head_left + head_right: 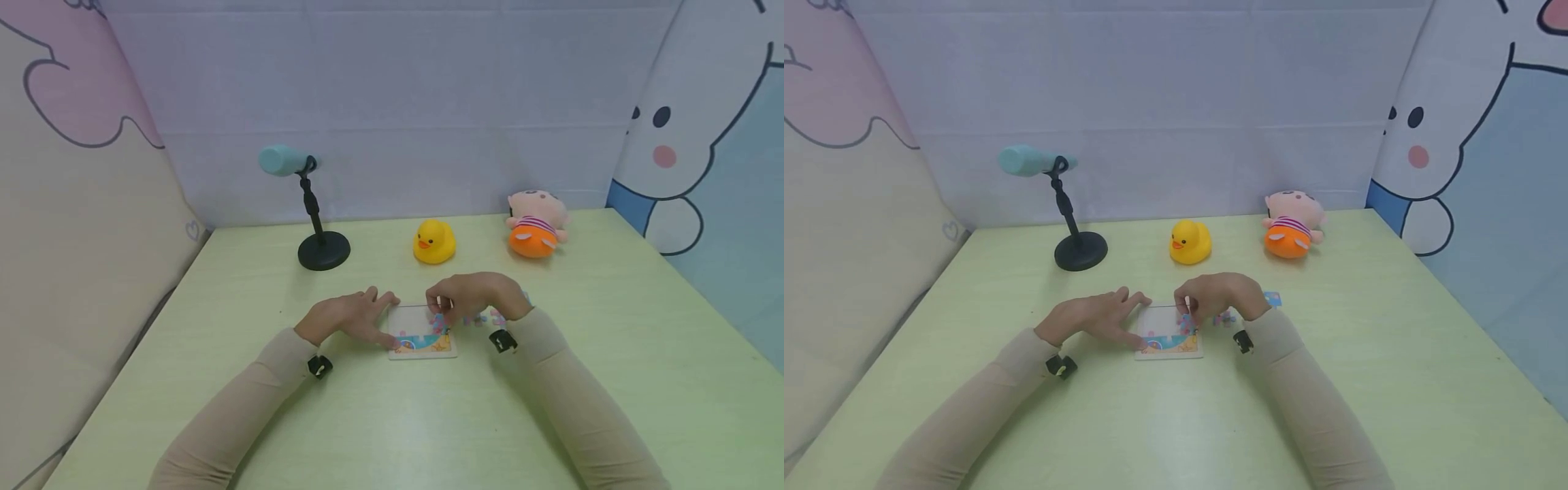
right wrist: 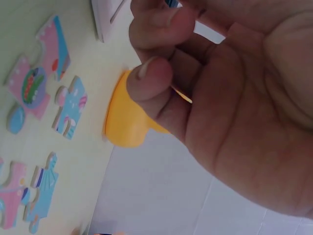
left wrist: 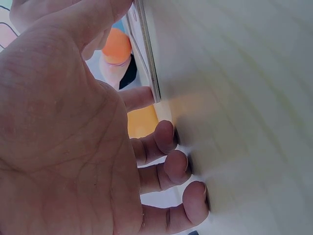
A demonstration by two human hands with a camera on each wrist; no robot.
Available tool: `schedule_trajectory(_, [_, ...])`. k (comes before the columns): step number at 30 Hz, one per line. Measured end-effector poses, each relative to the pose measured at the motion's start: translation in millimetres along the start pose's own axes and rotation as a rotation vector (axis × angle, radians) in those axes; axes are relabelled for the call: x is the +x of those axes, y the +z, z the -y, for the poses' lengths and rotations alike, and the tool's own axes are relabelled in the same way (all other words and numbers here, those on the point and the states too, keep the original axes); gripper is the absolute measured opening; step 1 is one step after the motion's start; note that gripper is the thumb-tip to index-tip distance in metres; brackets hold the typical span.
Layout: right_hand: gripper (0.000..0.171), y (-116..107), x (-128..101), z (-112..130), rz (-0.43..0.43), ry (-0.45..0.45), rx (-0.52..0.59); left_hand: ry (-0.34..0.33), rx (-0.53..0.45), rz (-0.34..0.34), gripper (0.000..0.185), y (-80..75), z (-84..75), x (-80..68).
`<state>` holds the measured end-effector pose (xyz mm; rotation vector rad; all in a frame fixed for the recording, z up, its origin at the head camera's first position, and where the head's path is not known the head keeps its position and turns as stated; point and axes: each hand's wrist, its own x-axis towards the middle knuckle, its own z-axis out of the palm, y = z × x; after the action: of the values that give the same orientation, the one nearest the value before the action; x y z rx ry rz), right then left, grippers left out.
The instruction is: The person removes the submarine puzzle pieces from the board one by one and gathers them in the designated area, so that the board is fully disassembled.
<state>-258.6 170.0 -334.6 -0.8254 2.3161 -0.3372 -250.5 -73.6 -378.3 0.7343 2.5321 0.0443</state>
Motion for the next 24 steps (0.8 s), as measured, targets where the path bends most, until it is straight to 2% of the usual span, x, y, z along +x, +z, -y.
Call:
schedule_trajectory(5, [0.016, -4, -6, -5, -0.007, 0.018, 0.020, -0.015, 0.010, 0.013, 0.087, -1.4, -1.2, 0.3])
schedule_trajectory(18, [0.016, -15, -33, -26, -0.056, -0.018, 0.143, 0.003, -0.001, 0.010, 0.086, -0.4, -0.5, 0.5])
schedule_trajectory(24, [0.015, -22, -47, -31, -0.079, -0.041, 0.149, 0.005, -0.006, 0.013, 0.087, -0.7, -0.7, 0.5])
